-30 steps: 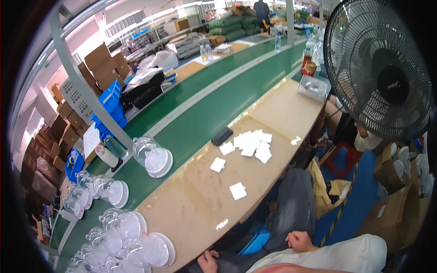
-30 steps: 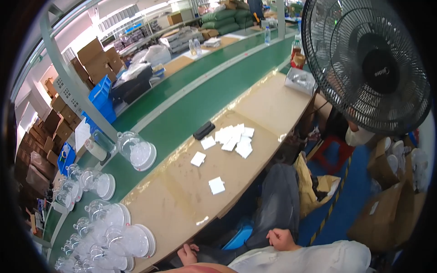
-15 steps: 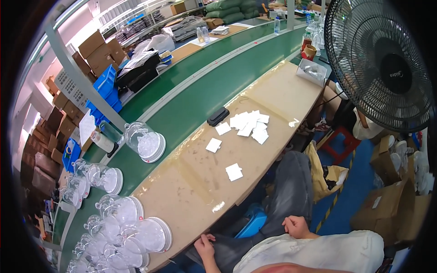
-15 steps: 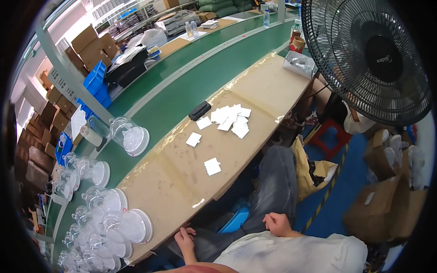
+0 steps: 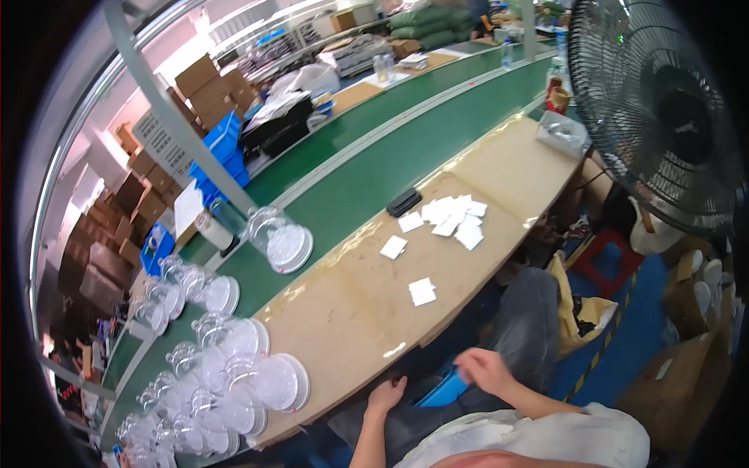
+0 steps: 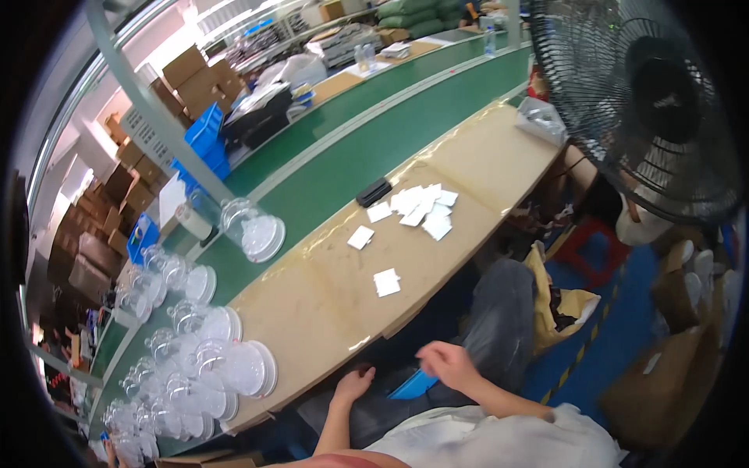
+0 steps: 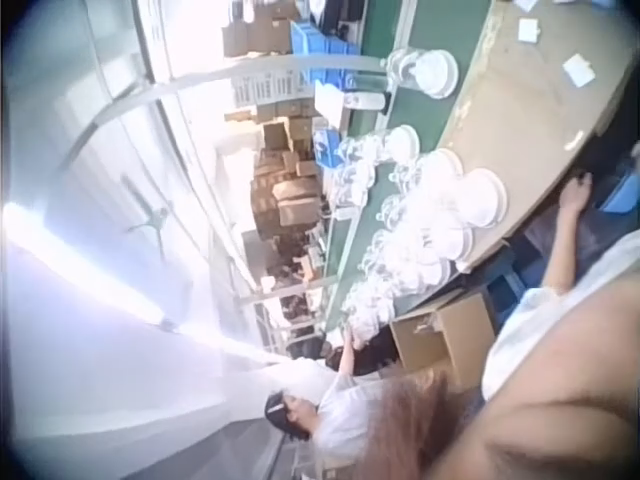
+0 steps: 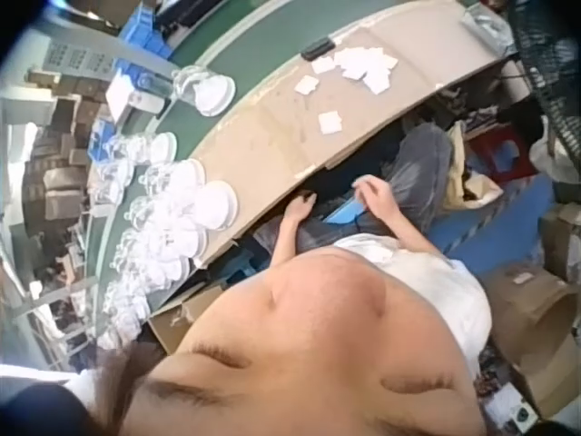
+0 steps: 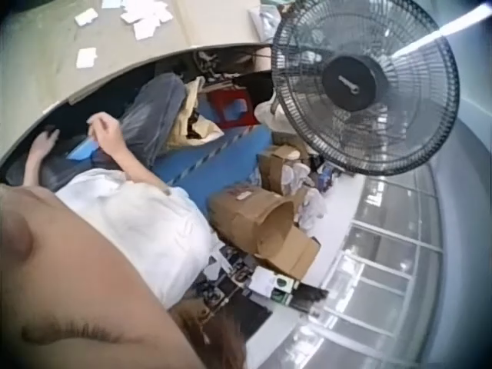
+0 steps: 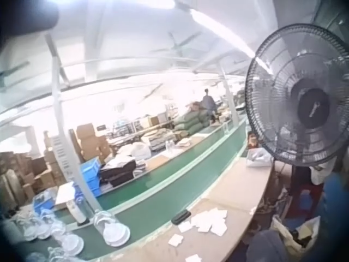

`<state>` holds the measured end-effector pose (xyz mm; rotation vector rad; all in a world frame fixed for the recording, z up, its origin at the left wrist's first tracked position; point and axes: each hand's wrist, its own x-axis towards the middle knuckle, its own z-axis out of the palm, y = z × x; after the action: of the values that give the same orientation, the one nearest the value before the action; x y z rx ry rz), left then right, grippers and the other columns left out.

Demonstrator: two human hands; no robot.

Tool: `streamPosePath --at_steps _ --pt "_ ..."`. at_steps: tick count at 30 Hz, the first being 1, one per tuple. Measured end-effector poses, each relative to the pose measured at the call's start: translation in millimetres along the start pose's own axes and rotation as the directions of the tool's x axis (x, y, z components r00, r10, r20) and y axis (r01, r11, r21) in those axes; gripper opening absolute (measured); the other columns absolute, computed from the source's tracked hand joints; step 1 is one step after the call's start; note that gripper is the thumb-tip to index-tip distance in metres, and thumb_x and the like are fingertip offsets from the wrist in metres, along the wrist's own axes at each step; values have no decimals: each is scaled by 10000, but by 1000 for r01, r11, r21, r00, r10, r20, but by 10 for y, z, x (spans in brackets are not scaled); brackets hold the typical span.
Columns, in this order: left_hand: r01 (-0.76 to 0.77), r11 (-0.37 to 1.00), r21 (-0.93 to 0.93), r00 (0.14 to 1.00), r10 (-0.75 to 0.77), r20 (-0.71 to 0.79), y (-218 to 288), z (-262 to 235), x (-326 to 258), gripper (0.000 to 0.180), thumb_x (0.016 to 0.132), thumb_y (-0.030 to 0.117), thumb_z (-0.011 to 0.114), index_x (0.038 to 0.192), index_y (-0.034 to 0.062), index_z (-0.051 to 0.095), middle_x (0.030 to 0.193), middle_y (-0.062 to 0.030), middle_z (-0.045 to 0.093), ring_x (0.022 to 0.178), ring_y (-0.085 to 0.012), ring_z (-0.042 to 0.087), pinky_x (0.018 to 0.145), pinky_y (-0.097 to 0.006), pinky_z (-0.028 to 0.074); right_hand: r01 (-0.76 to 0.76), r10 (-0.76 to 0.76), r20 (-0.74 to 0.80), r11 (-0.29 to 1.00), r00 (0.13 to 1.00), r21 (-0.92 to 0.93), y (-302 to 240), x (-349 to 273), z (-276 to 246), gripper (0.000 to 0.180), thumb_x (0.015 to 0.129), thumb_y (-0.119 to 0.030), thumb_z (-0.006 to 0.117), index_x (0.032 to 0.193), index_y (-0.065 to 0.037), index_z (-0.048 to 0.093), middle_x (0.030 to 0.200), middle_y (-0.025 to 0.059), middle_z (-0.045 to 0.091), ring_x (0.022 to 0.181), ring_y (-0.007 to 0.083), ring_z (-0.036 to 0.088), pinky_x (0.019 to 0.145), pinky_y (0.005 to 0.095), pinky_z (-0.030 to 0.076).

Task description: Assembling battery covers onto small decorative light fixtures at a factory workbench.

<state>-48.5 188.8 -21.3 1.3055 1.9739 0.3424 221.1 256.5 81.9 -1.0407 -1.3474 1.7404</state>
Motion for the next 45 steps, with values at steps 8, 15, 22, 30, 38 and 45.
streamPosePath --at_steps 8,15,22,30,38,45 --pt "-372 919 -128 859 393 328 -306 1084 532 460 854 347 592 1158 3 616 1008 -224 673 973 -360 647 866 -394 497 172 185 413 706 892 -687 1286 899 -11 278 849 -264 567 1027 -76 670 933 140 696 863 300 675 745 397 525" --pt "-100 993 -62 894 117 433 -61 1029 707 393 868 320 569 1131 44 662 1060 -192 678 1013 -281 648 887 -359 491 64 286 325 655 901 -753 1830 1108 -279 325 853 -310 596 1000 -38 695 853 138 699 776 255 675 704 370 526" --pt "-34 999 -34 923 45 381 -359 1090 808 371 882 310 550 1128 60 671 1118 -168 666 1031 -251 638 913 -340 482 -90 406 343 745 847 -661 1698 1098 -141 317 875 -300 595 956 -11 694 733 112 678 625 189 644 625 334 515" --pt "21 988 -153 902 47 430 -417 1111 839 399 886 315 550 1152 35 650 1124 -178 662 1057 -258 627 932 -344 470 -120 431 349 755 832 -644 1739 1085 -153 322 881 -302 591 992 -12 679 771 100 676 622 178 633 627 334 508" --pt "115 979 -170 874 -19 486 -204 1021 730 392 885 292 539 1153 26 646 1125 -170 661 1040 -247 627 916 -339 475 -101 474 357 701 805 -706 1682 1080 -189 312 900 -276 592 1029 -2 665 825 93 687 690 150 655 646 308 525" --pt "46 989 -142 900 20 435 -302 1046 810 394 902 306 537 1187 53 640 1130 -129 660 1025 -214 619 894 -332 477 -108 469 355 712 808 -694 1587 1088 -164 325 890 -273 592 1057 -2 659 861 110 691 692 157 659 661 310 528"
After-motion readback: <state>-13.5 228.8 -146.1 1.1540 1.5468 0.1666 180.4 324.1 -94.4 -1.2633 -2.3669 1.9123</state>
